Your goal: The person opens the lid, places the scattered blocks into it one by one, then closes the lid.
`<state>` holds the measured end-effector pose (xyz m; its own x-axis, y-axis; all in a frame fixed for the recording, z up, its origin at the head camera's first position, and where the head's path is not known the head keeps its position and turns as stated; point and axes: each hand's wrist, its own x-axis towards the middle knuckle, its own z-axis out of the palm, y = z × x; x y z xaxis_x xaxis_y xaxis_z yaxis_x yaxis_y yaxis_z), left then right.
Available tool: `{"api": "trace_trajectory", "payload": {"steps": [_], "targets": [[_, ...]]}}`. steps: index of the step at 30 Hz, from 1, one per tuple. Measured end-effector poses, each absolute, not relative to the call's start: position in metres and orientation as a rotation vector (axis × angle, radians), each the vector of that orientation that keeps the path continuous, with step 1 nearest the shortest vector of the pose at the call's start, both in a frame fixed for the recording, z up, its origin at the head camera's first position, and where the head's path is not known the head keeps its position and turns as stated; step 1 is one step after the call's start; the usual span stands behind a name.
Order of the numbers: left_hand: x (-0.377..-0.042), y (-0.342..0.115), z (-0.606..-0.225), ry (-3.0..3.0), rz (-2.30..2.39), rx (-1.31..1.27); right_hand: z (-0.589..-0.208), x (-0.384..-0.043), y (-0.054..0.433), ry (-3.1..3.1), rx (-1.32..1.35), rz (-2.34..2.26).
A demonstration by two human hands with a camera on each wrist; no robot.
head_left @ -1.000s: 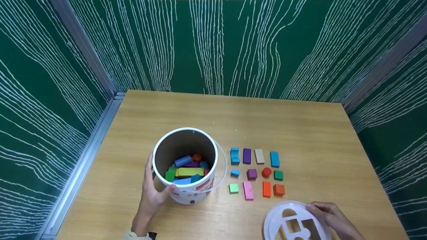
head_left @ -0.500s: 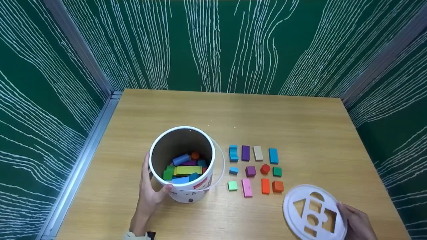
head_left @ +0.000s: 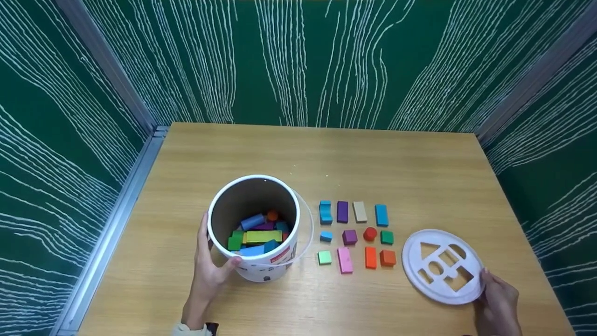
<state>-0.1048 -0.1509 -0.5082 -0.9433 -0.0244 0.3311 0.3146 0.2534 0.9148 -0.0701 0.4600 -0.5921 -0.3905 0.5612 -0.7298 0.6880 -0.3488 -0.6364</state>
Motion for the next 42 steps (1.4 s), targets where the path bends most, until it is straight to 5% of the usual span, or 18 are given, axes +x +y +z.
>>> {"api": "trace_trajectory", "payload": {"steps": [16,42], "targets": [[-0.105,-0.150,-0.511,-2.237,-1.767,-0.256,-0.583,-0.077,0.440,1.738,1.888,-1.917],[-0.104,-0.146,-0.512,-2.184,-1.771,-0.258,-0.570,-0.068,0.396,2.067,1.796,-1.686]]}}
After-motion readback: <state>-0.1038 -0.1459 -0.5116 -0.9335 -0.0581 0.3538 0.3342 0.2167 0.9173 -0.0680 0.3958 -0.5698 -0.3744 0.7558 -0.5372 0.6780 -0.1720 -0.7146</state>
